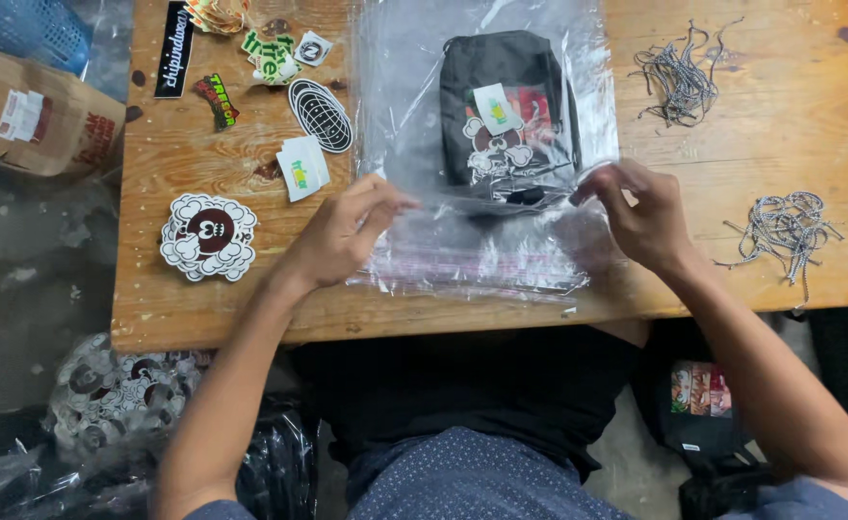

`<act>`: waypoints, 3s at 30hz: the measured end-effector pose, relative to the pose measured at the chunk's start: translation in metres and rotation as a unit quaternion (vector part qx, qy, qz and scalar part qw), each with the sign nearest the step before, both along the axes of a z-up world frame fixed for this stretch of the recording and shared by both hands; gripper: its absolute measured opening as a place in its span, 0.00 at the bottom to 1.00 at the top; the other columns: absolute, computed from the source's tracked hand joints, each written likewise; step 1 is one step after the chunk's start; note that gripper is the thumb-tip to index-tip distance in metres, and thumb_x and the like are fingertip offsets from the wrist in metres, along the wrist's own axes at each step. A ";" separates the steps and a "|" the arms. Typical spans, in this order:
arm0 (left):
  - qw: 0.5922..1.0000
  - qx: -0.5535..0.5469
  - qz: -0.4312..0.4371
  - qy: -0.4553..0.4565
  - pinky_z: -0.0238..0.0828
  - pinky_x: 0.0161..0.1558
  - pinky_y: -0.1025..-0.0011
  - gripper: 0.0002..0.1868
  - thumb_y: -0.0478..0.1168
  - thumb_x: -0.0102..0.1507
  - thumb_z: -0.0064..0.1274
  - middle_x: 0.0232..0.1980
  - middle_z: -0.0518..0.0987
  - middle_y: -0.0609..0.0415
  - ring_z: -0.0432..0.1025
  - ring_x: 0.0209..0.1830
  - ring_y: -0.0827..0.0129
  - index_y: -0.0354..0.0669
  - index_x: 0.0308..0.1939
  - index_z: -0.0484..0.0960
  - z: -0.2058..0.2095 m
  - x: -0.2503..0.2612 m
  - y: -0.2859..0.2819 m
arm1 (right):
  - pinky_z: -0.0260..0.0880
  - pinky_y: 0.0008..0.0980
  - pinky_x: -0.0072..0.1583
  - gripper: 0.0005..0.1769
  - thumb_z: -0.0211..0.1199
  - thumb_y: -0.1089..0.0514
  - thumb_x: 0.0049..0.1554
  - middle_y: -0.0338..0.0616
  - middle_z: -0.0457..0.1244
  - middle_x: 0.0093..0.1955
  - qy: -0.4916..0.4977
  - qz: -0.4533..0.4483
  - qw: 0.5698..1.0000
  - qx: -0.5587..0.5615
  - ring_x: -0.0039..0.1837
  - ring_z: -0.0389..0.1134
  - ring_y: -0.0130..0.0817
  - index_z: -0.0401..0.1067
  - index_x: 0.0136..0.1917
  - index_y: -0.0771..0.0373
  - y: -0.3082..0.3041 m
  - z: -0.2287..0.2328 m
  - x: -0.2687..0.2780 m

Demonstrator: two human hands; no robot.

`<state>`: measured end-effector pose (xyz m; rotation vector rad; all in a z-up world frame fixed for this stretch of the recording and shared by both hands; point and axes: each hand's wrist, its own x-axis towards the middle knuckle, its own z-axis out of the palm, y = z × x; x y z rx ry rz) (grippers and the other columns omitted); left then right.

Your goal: The person unpacks a black drawstring bag from a plastic wrapper, attaches a cartoon character keychain to the bag's strap, and then places the bag back into the plastic wrapper. This process is repeated for multiple bags.

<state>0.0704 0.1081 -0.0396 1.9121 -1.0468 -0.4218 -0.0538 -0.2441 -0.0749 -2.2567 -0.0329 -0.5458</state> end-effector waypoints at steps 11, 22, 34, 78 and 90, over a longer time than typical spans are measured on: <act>0.935 -0.199 0.265 -0.124 0.75 0.28 0.72 0.16 0.41 0.76 0.35 0.24 0.77 0.53 0.76 0.22 0.66 0.40 0.39 0.75 -0.041 -0.006 -0.029 | 0.70 0.29 0.39 0.26 0.42 0.51 0.77 0.45 0.65 0.27 -0.096 -0.021 0.986 0.133 0.31 0.70 0.36 0.69 0.42 0.65 0.007 -0.022 0.025; 0.877 0.050 0.391 -0.275 0.76 0.27 0.52 0.12 0.41 0.73 0.41 0.29 0.78 0.43 0.79 0.27 0.47 0.42 0.38 0.76 -0.079 0.008 -0.048 | 0.69 0.59 0.38 0.32 0.46 0.45 0.77 0.69 0.63 0.30 0.118 -0.262 0.929 -0.235 0.38 0.71 0.70 0.70 0.39 0.68 0.017 -0.035 0.047; 0.869 0.227 0.374 -0.230 0.76 0.31 0.43 0.20 0.44 0.69 0.46 0.42 0.78 0.38 0.79 0.40 0.42 0.31 0.59 0.71 -0.111 0.023 -0.050 | 0.73 0.55 0.45 0.20 0.50 0.44 0.73 0.58 0.68 0.42 0.255 -0.270 0.886 -0.277 0.47 0.73 0.58 0.68 0.51 0.62 0.032 -0.008 0.049; 0.966 0.240 0.032 -0.094 0.26 0.76 0.31 0.42 0.58 0.68 0.49 0.87 0.41 0.55 0.34 0.84 0.35 0.61 0.83 0.50 -0.042 0.005 -0.084 | 0.39 0.61 0.79 0.49 0.37 0.29 0.65 0.65 0.35 0.86 0.259 0.021 0.934 -0.245 0.86 0.32 0.62 0.42 0.85 0.65 0.047 0.005 0.040; 0.955 0.271 0.030 -0.116 0.35 0.76 0.35 0.34 0.57 0.72 0.37 0.85 0.48 0.48 0.40 0.82 0.31 0.61 0.82 0.53 0.016 0.010 -0.087 | 0.69 0.47 0.57 0.42 0.70 0.54 0.44 0.43 0.62 0.67 -0.070 0.024 0.881 -0.468 0.65 0.68 0.50 0.64 0.72 0.48 0.052 -0.019 0.068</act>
